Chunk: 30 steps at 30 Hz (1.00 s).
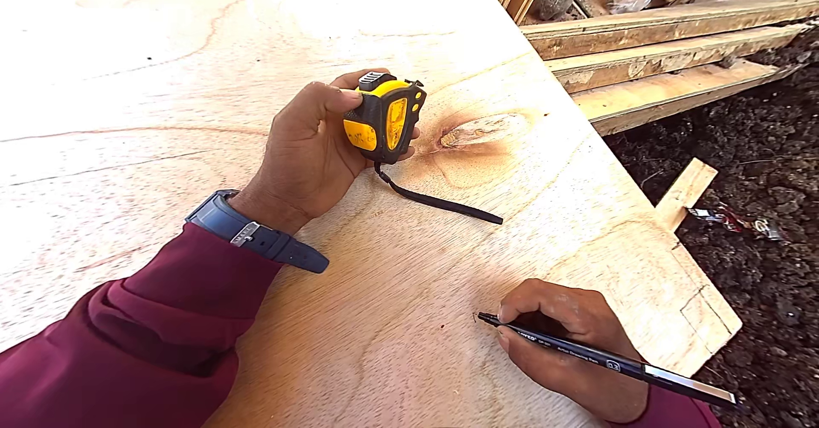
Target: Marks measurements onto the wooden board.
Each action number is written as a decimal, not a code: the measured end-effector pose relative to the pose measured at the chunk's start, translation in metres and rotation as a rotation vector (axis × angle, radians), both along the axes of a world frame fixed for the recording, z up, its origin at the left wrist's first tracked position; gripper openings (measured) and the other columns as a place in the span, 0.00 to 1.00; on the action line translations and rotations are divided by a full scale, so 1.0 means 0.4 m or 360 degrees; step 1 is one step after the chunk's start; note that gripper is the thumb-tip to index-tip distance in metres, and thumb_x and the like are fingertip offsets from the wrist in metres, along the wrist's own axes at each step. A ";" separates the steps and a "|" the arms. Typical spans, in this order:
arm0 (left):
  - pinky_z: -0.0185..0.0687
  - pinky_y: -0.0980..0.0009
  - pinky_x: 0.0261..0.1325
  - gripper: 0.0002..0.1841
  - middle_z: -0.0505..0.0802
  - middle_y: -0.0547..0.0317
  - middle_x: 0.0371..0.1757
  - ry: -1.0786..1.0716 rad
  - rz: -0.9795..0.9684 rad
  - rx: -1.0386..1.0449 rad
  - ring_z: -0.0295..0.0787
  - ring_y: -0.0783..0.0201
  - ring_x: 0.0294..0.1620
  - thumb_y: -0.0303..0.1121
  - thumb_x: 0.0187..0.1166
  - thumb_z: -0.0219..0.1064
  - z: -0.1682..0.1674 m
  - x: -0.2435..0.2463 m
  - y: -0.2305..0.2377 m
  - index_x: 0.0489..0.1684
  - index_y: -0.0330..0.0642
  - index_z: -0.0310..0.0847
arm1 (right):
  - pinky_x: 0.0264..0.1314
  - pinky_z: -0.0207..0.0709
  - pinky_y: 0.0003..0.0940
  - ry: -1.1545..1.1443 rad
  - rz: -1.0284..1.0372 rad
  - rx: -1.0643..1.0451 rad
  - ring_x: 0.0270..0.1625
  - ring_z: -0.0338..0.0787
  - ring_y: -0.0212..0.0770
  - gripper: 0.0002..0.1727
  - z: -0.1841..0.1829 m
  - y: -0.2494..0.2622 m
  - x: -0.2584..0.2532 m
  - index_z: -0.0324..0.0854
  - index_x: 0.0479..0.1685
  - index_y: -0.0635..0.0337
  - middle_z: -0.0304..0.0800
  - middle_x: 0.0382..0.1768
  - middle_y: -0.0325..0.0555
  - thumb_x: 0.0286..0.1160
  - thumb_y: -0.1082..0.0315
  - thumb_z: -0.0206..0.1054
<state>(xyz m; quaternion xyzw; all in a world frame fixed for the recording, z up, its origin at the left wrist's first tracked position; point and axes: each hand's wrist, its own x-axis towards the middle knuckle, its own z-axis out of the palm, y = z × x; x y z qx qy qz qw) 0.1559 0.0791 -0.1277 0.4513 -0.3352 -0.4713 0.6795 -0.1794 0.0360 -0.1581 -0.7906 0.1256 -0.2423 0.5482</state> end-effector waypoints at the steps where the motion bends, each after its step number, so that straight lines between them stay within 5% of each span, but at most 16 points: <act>1: 0.86 0.51 0.65 0.26 0.86 0.47 0.70 -0.0002 0.0001 0.0002 0.87 0.49 0.67 0.42 0.88 0.38 0.000 0.000 0.000 0.81 0.49 0.68 | 0.30 0.83 0.16 0.0001 -0.0002 -0.0003 0.30 0.86 0.23 0.04 0.000 0.000 0.000 0.88 0.40 0.62 0.91 0.31 0.38 0.70 0.73 0.74; 30: 0.86 0.50 0.65 0.27 0.85 0.47 0.71 -0.0013 0.0010 0.0007 0.86 0.48 0.68 0.42 0.87 0.39 -0.003 0.000 0.002 0.82 0.50 0.68 | 0.29 0.82 0.16 -0.0007 0.0007 0.0031 0.29 0.86 0.23 0.04 -0.001 0.000 0.001 0.87 0.40 0.62 0.90 0.30 0.38 0.70 0.73 0.73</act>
